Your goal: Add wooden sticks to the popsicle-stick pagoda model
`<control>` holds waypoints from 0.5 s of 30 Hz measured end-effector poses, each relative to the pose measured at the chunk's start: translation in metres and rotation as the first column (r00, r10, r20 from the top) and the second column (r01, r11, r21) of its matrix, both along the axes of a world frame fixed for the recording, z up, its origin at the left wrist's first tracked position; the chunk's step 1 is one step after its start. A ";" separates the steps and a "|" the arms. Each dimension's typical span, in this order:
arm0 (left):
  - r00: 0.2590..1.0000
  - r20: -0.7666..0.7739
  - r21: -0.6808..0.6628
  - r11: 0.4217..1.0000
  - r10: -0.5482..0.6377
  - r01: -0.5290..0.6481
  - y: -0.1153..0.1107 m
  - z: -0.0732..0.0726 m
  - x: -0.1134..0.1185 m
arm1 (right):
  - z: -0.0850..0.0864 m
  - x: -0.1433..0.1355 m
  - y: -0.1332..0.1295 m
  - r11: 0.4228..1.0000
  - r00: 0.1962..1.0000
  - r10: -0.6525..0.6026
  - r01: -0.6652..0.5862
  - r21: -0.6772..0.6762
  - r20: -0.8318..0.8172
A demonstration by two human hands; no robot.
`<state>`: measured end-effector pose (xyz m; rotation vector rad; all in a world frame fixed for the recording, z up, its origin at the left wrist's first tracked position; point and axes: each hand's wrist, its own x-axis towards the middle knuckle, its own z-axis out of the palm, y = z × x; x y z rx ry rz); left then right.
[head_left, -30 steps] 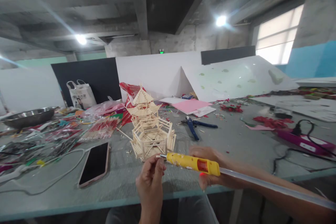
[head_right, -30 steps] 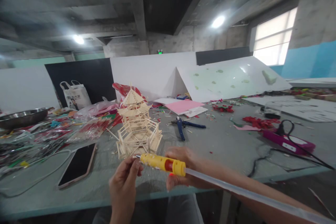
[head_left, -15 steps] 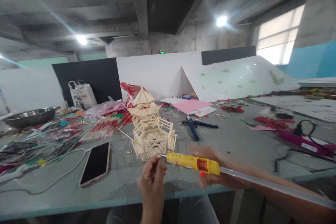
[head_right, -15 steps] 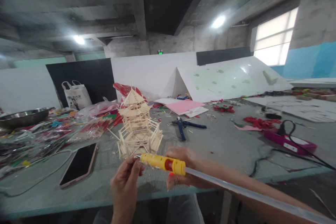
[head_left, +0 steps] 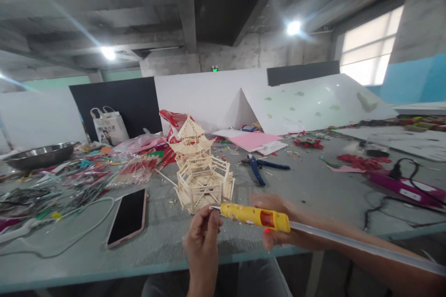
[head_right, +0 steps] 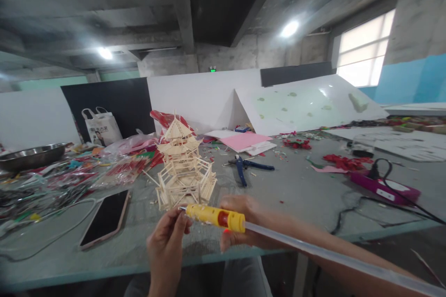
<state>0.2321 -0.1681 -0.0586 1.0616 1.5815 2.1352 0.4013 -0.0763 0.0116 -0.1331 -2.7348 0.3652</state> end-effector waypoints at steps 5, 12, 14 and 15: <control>1.000 0.006 0.017 1.000 0.023 -0.023 -0.001 0.002 0.001 | 0.001 0.000 -0.004 0.995 0.995 0.029 -0.038 -0.090 -0.099; 1.000 -0.006 0.030 1.000 -0.002 0.002 0.001 -0.001 -0.002 | -0.003 0.000 0.001 0.998 0.998 0.039 -0.041 -0.050 -0.054; 1.000 0.004 0.040 0.999 -0.002 0.002 0.001 -0.002 -0.002 | -0.004 0.000 0.002 0.997 0.997 0.031 -0.036 -0.068 -0.070; 1.000 0.006 0.041 0.999 0.000 0.000 0.001 -0.002 -0.002 | -0.004 0.001 0.001 0.995 0.997 0.022 -0.029 -0.091 -0.075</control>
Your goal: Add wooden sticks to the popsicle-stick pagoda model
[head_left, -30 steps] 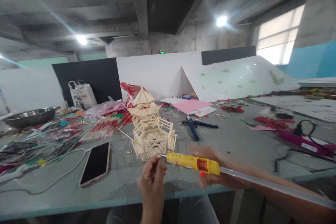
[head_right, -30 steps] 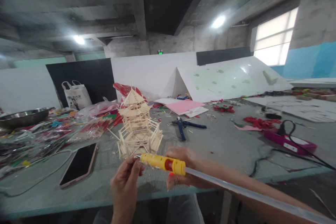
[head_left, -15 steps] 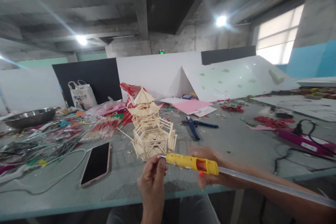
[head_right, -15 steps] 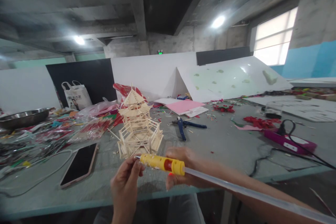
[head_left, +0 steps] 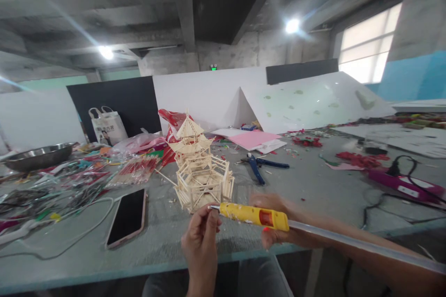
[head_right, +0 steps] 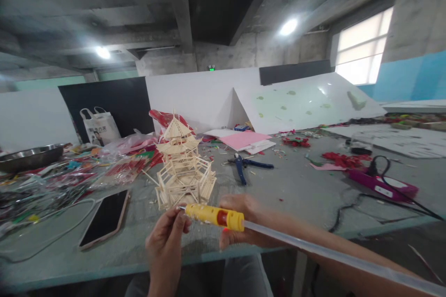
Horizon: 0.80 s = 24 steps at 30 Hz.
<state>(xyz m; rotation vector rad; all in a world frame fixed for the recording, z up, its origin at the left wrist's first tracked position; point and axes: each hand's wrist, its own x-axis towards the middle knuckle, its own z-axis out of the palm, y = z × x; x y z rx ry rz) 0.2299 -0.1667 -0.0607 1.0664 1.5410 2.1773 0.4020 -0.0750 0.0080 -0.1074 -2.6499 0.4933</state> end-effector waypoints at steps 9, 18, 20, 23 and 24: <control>0.998 0.053 0.006 1.000 -0.027 0.027 0.000 0.000 0.000 | -0.001 0.003 -0.001 0.992 1.000 -0.023 0.021 -0.123 -0.011; 0.988 0.126 0.055 0.995 -0.086 0.079 -0.001 0.003 0.000 | 0.001 0.003 -0.002 0.993 0.999 -0.037 0.040 -0.114 0.027; 0.985 0.144 0.067 0.994 -0.092 0.083 -0.001 0.003 0.000 | 0.003 0.003 -0.004 0.993 0.999 -0.036 0.038 -0.116 0.021; 0.986 0.143 0.058 0.995 -0.090 0.082 -0.001 0.004 0.000 | 0.003 0.003 -0.004 0.994 1.000 -0.024 0.023 -0.108 -0.012; 0.986 0.138 0.058 0.995 -0.093 0.086 -0.001 0.004 -0.001 | 0.003 0.003 -0.004 0.994 1.000 -0.019 0.017 -0.109 -0.020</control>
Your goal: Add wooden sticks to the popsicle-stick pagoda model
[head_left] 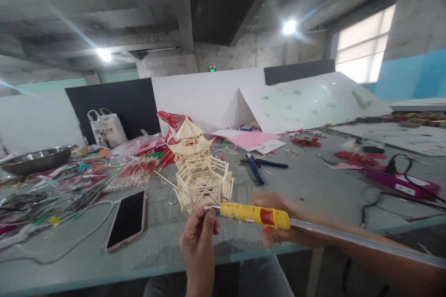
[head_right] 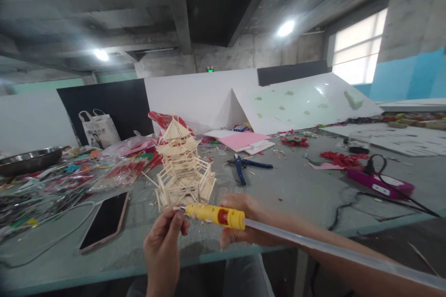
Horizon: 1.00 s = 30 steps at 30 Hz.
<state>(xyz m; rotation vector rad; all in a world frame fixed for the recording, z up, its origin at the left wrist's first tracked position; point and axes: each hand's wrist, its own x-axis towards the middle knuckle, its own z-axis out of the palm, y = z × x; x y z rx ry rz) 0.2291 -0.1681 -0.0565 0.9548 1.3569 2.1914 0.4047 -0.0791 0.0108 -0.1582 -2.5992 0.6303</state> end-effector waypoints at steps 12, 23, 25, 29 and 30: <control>0.998 0.050 0.041 0.999 -0.037 0.035 0.003 -0.004 -0.002 | 0.003 0.001 0.000 0.999 0.998 -0.033 0.031 0.033 0.059; 0.993 0.108 0.049 0.998 -0.052 0.047 0.003 -0.002 0.000 | 0.000 0.002 0.000 0.999 0.999 -0.021 0.019 0.044 0.034; 0.993 0.112 0.046 0.998 -0.047 0.042 0.003 -0.002 0.001 | -0.001 0.002 0.001 0.999 0.999 -0.016 0.014 0.031 0.044; 0.992 0.119 0.033 0.998 -0.048 0.044 0.002 -0.002 0.001 | 0.000 0.001 0.001 1.000 1.000 0.003 -0.003 0.017 0.027; 0.992 0.118 0.034 0.998 -0.052 0.048 0.002 -0.002 0.001 | 0.001 0.000 0.000 1.000 1.000 0.004 -0.004 0.011 0.024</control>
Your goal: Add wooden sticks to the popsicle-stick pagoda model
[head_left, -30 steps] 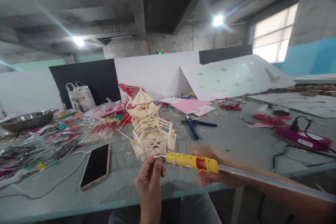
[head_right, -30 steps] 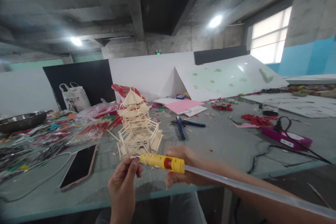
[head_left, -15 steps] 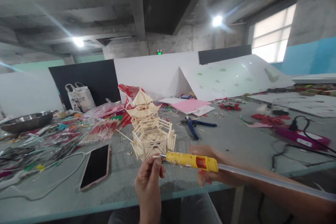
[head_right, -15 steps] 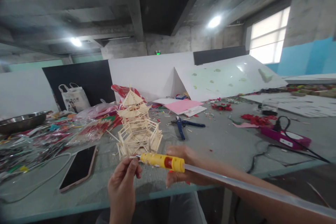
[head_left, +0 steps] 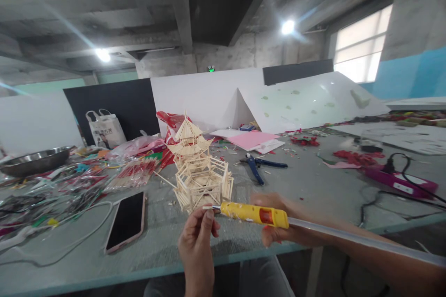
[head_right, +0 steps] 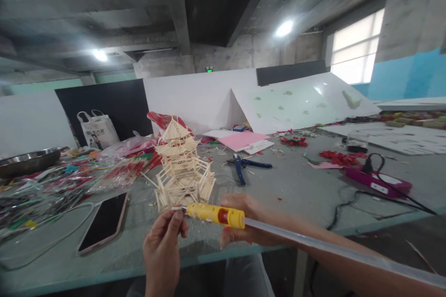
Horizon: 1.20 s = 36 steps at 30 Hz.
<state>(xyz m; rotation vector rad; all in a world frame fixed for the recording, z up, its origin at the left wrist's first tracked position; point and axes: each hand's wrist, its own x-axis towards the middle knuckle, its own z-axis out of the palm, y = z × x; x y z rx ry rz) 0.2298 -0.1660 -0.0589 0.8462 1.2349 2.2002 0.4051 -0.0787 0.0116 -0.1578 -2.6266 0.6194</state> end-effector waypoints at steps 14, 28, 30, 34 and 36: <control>0.999 -0.035 -0.002 1.000 0.013 -0.013 0.000 -0.005 -0.002 | -0.005 0.000 0.002 0.999 0.999 -0.033 0.033 -0.014 0.008; 0.999 -0.049 -0.003 1.000 -0.009 0.009 0.001 -0.010 -0.005 | -0.006 0.000 0.000 0.999 0.999 -0.045 0.044 0.016 0.027; 0.998 -0.056 -0.008 1.000 -0.014 0.014 0.002 -0.011 -0.006 | -0.007 0.000 0.001 0.998 0.998 -0.051 0.050 0.030 0.034; 0.998 -0.068 -0.012 1.000 -0.017 0.016 0.002 -0.014 -0.008 | -0.011 0.001 0.004 0.998 0.999 -0.034 0.033 0.054 0.024; 0.998 -0.064 -0.006 1.000 -0.015 0.014 0.003 -0.014 -0.008 | -0.011 0.001 0.005 0.999 1.000 -0.028 0.027 0.046 0.014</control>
